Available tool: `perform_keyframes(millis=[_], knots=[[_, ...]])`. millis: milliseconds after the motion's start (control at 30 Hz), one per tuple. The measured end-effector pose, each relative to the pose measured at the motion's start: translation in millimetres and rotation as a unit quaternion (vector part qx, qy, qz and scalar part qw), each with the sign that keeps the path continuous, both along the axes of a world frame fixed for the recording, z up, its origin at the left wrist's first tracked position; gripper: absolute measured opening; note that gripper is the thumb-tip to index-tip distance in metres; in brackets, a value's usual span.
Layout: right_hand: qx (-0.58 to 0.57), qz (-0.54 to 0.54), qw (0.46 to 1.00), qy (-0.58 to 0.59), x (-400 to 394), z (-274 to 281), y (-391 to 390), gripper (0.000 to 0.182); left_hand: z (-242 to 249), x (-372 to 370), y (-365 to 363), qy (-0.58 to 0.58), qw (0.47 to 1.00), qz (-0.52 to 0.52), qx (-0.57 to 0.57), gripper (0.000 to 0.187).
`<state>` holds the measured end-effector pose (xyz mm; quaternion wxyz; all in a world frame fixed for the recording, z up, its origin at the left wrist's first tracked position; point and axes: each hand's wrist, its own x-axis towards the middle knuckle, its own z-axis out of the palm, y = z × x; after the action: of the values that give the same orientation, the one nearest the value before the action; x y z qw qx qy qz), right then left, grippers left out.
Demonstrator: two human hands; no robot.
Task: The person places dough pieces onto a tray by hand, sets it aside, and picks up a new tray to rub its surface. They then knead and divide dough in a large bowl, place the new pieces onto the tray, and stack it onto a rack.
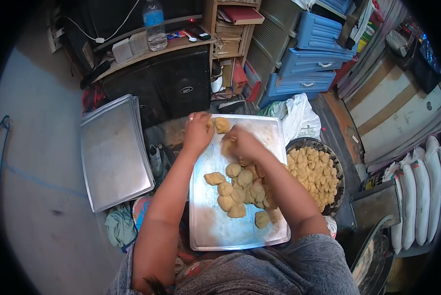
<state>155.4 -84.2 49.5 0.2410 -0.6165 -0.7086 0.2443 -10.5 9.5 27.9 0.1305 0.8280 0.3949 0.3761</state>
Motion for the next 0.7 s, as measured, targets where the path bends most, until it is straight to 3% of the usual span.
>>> perform_keyframes(millis=[33,67,167,267,333,367,433,467,500,533,567,633,667,700], knots=[[0.034,-0.058,0.996,-0.051,9.1,16.8,8.2,0.031,1.0,1.5,-2.3,0.003,0.999,-0.013,0.033,0.034],[0.096,-0.158,0.983,0.012,19.7,8.7,14.5,0.033,-0.4,2.9,-2.5,0.006,0.999,-0.015,0.027,0.034],[0.068,-0.207,0.974,0.055,36.6,6.1,18.5,0.036,1.0,14.7,3.0,0.116,0.987,-0.1,-0.055,0.041],[0.047,-0.2,0.978,-0.023,37.7,8.8,3.3,0.044,-1.2,19.1,6.1,0.145,0.981,-0.118,-0.043,0.041],[0.016,-0.039,0.993,-0.113,37.5,11.3,-27.0,0.05,-6.6,19.3,5.8,0.135,0.984,-0.112,-0.034,0.04],[0.014,-0.04,0.993,-0.114,42.6,7.6,-29.1,0.05,-9.6,20.5,3.5,0.126,0.986,-0.108,-0.027,0.039],[-0.113,0.072,0.989,-0.059,51.0,0.3,-33.1,0.054,4.3,24.1,-7.0,0.164,0.981,-0.1,-0.033,0.04],[-0.113,0.009,0.993,0.027,63.0,3.0,-31.9,0.045,11.6,27.7,-9.5,0.199,0.976,-0.086,-0.035,0.041],[-0.001,-0.095,0.993,0.074,66.1,10.1,-26.0,0.038,10.5,33.5,-11.0,0.197,0.976,-0.084,-0.034,0.041],[0.108,-0.197,0.967,0.121,68.2,14.6,-21.2,0.032,5.6,39.9,-14.6,0.15,0.985,-0.073,0.042,0.042],[0.105,-0.197,0.967,0.123,71.3,11.0,-14.3,0.032,1.1,45.8,-19.2,0.103,0.986,-0.062,0.117,0.042],[0.216,-0.299,0.922,0.12,74.9,-1.6,-2.3,0.024,-2.5,60.8,-22.3,0.163,0.98,-0.088,0.074,0.042],[0.131,-0.309,0.942,-0.004,71.3,-8.9,-4.5,0.023,-3.7,68.2,-23.5,0.219,0.969,-0.111,0.033,0.041],[0.133,-0.291,0.945,-0.062,72.3,-15.6,-4.7,0.021,-6.0,73.5,-26.2,0.213,0.97,-0.095,0.064,0.038]])
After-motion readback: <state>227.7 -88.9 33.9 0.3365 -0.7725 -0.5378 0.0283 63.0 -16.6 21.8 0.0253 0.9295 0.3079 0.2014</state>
